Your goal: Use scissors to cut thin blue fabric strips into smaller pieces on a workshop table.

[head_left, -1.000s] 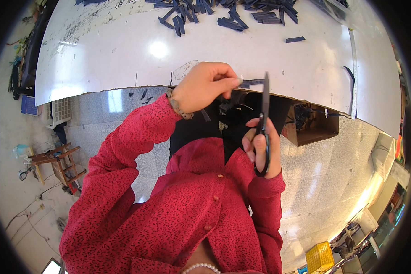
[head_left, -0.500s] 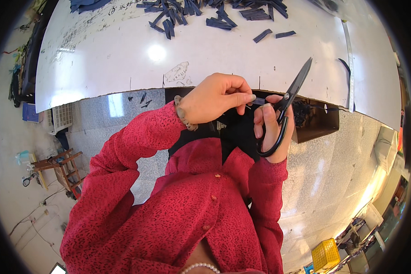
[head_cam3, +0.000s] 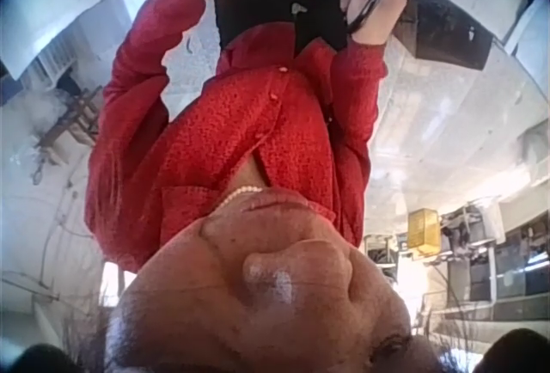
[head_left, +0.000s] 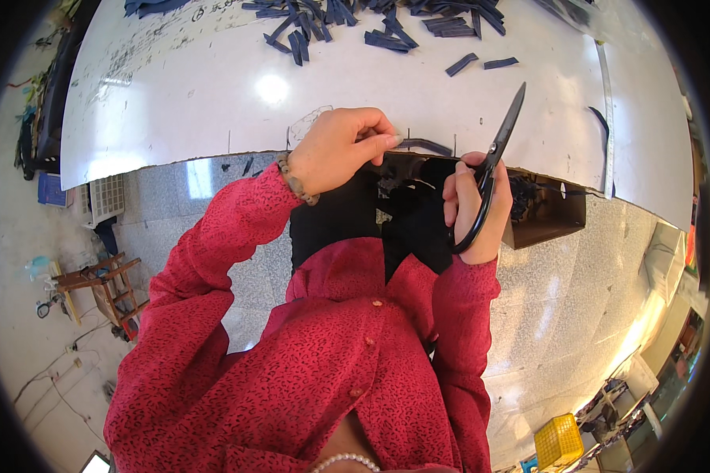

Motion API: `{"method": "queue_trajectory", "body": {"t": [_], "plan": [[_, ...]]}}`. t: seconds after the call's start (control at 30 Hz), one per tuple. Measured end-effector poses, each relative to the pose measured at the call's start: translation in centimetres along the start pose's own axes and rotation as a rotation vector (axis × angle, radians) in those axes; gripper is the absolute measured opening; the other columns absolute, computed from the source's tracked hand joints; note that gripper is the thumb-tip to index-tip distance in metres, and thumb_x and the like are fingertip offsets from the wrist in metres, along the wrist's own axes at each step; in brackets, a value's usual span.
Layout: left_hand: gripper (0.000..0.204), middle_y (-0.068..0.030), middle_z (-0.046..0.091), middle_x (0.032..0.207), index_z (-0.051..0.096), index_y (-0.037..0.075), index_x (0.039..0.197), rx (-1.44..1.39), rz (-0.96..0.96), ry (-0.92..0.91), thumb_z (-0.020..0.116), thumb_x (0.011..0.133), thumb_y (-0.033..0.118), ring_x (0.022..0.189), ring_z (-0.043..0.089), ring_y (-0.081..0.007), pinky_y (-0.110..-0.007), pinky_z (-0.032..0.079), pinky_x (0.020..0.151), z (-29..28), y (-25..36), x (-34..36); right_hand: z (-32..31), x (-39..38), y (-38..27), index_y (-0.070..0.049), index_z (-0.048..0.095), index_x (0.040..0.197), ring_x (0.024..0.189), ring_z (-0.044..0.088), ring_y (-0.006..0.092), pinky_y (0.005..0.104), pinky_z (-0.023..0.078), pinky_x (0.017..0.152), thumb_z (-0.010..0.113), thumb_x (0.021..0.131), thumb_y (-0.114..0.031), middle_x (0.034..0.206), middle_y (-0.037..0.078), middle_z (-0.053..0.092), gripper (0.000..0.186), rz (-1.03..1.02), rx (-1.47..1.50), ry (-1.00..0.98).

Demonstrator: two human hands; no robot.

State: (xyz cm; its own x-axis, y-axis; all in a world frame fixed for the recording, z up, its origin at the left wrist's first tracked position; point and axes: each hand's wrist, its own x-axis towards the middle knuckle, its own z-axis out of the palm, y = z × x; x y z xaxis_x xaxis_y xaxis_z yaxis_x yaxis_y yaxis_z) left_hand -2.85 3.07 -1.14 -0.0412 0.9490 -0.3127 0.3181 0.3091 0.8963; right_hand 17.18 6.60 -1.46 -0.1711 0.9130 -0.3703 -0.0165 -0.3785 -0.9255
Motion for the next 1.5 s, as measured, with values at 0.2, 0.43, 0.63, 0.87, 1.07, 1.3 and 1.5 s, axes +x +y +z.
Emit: {"method": "queue_trajectory", "body": {"t": [0.2,0.43,0.63,0.87,1.07,1.3,1.5], "plan": [[0.015,0.0011,0.058,0.067,0.062,-0.001,0.089,0.043,-0.017,0.048,0.060,0.091,0.013,0.062,0.053,-0.0042,-0.020,0.042,0.058,0.5,0.1,0.1,-0.9,-2.1,1.1,-0.004,0.050,0.097,0.039,0.039,0.0056,0.0202,0.028,0.036,0.057,0.090,-0.006,0.058,0.002,0.049,0.010,0.011,0.055,-0.072],[0.015,0.0006,0.058,0.066,0.063,-0.001,0.088,0.079,-0.028,0.031,0.060,0.090,0.013,0.061,0.053,-0.0047,-0.020,0.042,0.057,0.4,0.5,0.3,-1.5,-4.9,3.3,-0.004,0.050,0.099,0.039,0.037,0.0067,0.0205,0.028,0.037,0.055,0.095,-0.029,0.056,0.002,0.047,0.026,0.283,0.039,-0.336],[0.015,0.0005,0.059,0.066,0.063,0.000,0.088,0.074,-0.020,0.035,0.061,0.090,0.015,0.061,0.054,-0.0047,-0.020,0.041,0.057,0.4,0.3,0.4,-1.5,-5.6,3.7,-0.002,0.050,0.101,0.039,0.037,0.0074,0.0205,0.028,0.037,0.049,0.097,-0.040,0.056,0.003,0.045,0.039,0.309,0.115,-0.354],[0.016,-0.0001,0.060,0.066,0.063,0.000,0.090,0.109,-0.063,0.015,0.060,0.090,0.016,0.061,0.054,-0.0051,-0.020,0.040,0.057,0.1,0.3,0.5,-2.1,-6.2,4.0,-0.002,0.048,0.103,0.042,0.037,0.0070,0.0200,0.029,0.039,0.052,0.094,-0.044,0.059,0.003,0.047,0.043,0.285,0.117,-0.435],[0.017,-0.0043,0.065,0.065,0.066,0.001,0.090,0.080,-0.043,0.015,0.061,0.087,0.017,0.058,0.059,-0.0112,-0.026,0.045,0.057,0.0,0.2,0.6,-2.2,-6.8,4.3,-0.002,0.047,0.108,0.050,0.044,0.0063,0.0196,0.034,0.047,0.056,0.089,-0.054,0.064,0.002,0.052,0.056,0.274,0.037,-0.576],[0.018,-0.0047,0.066,0.066,0.066,0.000,0.088,0.076,-0.030,0.007,0.061,0.087,0.018,0.060,0.061,-0.0118,-0.026,0.047,0.060,-0.1,0.0,0.7,-1.2,-5.7,4.0,-0.002,0.047,0.106,0.047,0.044,0.0073,0.0210,0.034,0.044,0.055,0.090,-0.052,0.062,0.002,0.051,0.054,0.278,0.012,-0.556],[0.018,-0.0051,0.066,0.066,0.066,0.000,0.088,0.078,-0.026,0.001,0.062,0.087,0.018,0.060,0.062,-0.0129,-0.027,0.048,0.060,-0.1,-0.1,0.8,0.0,-4.7,3.4,-0.003,0.048,0.104,0.044,0.042,0.0080,0.0214,0.033,0.041,0.056,0.090,-0.053,0.060,0.002,0.049,0.053,0.274,-0.009,-0.500]]}}
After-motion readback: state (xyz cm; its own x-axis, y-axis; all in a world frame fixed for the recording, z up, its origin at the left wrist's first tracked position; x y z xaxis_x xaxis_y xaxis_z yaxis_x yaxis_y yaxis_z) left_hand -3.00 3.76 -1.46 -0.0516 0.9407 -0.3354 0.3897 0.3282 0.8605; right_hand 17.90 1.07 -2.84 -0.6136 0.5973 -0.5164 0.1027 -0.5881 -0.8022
